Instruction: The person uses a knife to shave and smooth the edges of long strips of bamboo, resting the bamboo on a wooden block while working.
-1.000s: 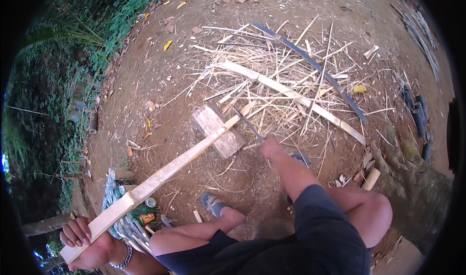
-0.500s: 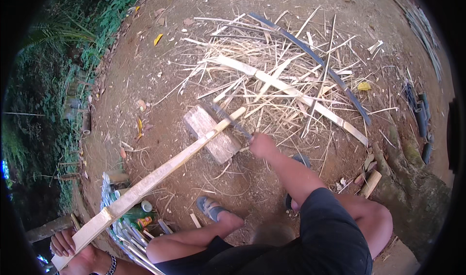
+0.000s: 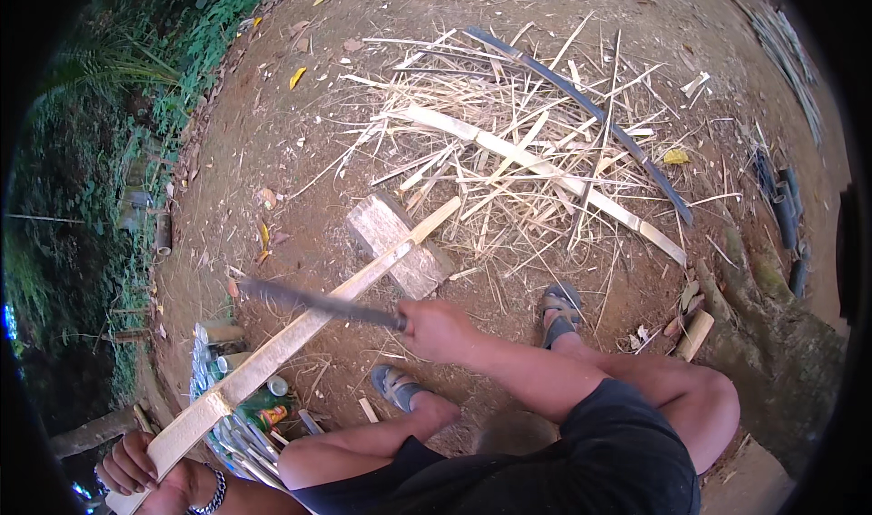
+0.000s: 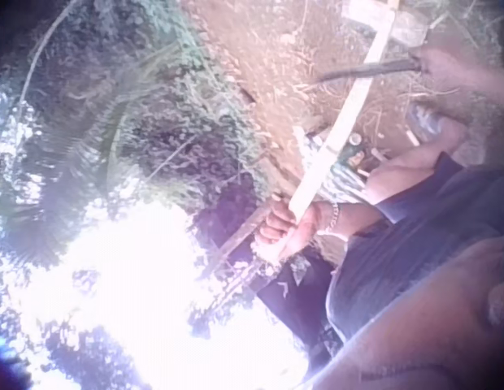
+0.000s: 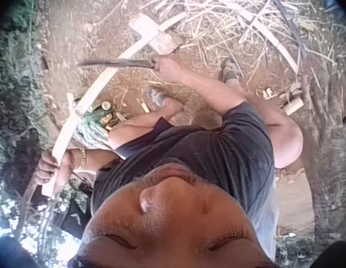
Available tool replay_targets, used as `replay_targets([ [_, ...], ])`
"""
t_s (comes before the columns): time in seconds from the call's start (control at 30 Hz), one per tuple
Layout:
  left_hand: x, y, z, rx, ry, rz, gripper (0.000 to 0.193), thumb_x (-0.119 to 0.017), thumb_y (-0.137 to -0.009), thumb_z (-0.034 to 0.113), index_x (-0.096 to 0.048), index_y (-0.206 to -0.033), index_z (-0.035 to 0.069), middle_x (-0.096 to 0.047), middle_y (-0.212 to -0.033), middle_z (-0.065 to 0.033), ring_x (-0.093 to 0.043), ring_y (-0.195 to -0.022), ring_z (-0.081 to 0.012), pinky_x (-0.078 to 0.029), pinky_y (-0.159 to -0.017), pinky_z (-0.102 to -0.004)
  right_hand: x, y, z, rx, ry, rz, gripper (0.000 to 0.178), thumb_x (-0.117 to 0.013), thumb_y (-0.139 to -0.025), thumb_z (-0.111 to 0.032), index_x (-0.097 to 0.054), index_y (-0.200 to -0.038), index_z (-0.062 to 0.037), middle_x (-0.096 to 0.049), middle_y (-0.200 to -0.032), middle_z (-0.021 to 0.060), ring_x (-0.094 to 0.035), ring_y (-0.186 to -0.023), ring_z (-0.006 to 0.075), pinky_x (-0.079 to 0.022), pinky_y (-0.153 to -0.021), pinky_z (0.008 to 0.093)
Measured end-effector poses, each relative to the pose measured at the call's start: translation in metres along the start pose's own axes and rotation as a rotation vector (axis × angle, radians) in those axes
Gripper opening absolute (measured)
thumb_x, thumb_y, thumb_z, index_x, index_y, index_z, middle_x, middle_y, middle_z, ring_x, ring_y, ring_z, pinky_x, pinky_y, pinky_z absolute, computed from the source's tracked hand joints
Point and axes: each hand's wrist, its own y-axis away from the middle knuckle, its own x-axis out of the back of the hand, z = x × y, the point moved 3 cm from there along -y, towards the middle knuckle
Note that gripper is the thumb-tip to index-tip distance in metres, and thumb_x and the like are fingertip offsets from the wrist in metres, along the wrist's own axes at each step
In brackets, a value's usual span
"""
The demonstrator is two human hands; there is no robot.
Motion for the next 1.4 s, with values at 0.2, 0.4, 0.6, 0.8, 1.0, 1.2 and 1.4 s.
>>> replay_targets([
  [0.2, 0.006, 0.006, 0.001, -0.032, -0.082, 0.131, 0.057, -0.085, -0.057, 0.045, -0.038, -0.068, 0.016, -0.038, -0.056, 0.0051, -0.038, -0.045, -0.0070, -0.032, -0.048, -0.0198, -0.007, -0.026, 0.092, -0.364, -0.043, 0.208, 0.019, -0.060, -0.081, -0.015, -0.062, -0.099, -0.0102, -0.067, -0.085, 0.0181, -0.067, -0.082, 0.0353, -0.053, -0.076, 0.0461],
  [0.4, 0.007, 0.015, 0.009, -0.020, -0.088, 0.086, 0.058, -0.086, -0.057, 0.046, -0.037, -0.068, 0.016, -0.038, -0.056, 0.0055, -0.037, -0.046, -0.0066, -0.031, -0.049, -0.0208, -0.001, 0.004, 0.016, -0.144, 0.157, -0.025, 0.022, -0.056, -0.088, -0.011, -0.064, -0.108, -0.0056, -0.068, -0.089, 0.0175, -0.068, -0.086, 0.0328, -0.053, -0.078, 0.0455],
  [0.6, -0.001, 0.014, 0.004, 0.006, 0.002, 0.051, 0.057, -0.082, -0.058, 0.048, -0.037, -0.068, 0.016, -0.036, -0.055, 0.0049, -0.036, -0.045, -0.0063, -0.031, -0.048, -0.0195, 0.008, -0.009, 0.106, -0.518, -0.022, 0.159, 0.024, -0.058, -0.087, -0.016, -0.064, -0.110, -0.0122, -0.068, -0.091, 0.0186, -0.067, -0.085, 0.0350, -0.053, -0.077, 0.0462],
  [0.8, -0.005, 0.002, 0.003, -0.016, -0.049, 0.064, 0.058, -0.078, -0.063, 0.056, -0.036, -0.067, 0.015, -0.036, -0.054, 0.0042, -0.035, -0.044, -0.0074, -0.031, -0.047, -0.0196, -0.002, -0.040, 0.142, -0.454, -0.001, 0.149, 0.026, -0.052, -0.092, -0.021, -0.062, -0.107, -0.0023, -0.068, -0.089, 0.0207, -0.067, -0.087, 0.0356, -0.053, -0.079, 0.0465],
  [1.0, 0.011, 0.004, 0.005, -0.009, -0.087, 0.069, 0.061, -0.069, -0.066, 0.066, -0.035, -0.067, 0.015, -0.036, -0.056, 0.0027, -0.035, -0.046, -0.0089, -0.031, -0.048, -0.0213, 0.012, -0.051, 0.135, -0.469, 0.012, 0.120, 0.028, -0.050, -0.094, -0.020, -0.061, -0.109, 0.0012, -0.067, -0.094, 0.0247, -0.066, -0.087, 0.0377, -0.053, -0.079, 0.0474],
  [1.2, 0.006, -0.007, 0.003, 0.008, -0.059, 0.047, 0.054, -0.066, -0.065, 0.058, -0.035, -0.066, 0.014, -0.036, -0.057, 0.0016, -0.034, -0.046, -0.0096, -0.031, -0.049, -0.0223, -0.007, -0.043, 0.212, -0.632, -0.081, 0.210, 0.027, -0.056, -0.087, -0.017, -0.062, -0.106, -0.0001, -0.067, -0.086, 0.0233, -0.067, -0.082, 0.0377, -0.053, -0.077, 0.0461],
  [1.4, 0.020, -0.019, -0.001, 0.073, -0.049, 0.045, 0.055, -0.062, -0.067, 0.061, -0.035, -0.065, 0.013, -0.037, -0.057, 0.0012, -0.034, -0.046, -0.0103, -0.031, -0.049, -0.0226, -0.030, -0.040, 0.233, -0.519, 0.058, 0.150, 0.025, -0.052, -0.091, -0.020, -0.061, -0.101, 0.0019, -0.067, -0.087, 0.0214, -0.066, -0.081, 0.0379, -0.053, -0.078, 0.0468],
])
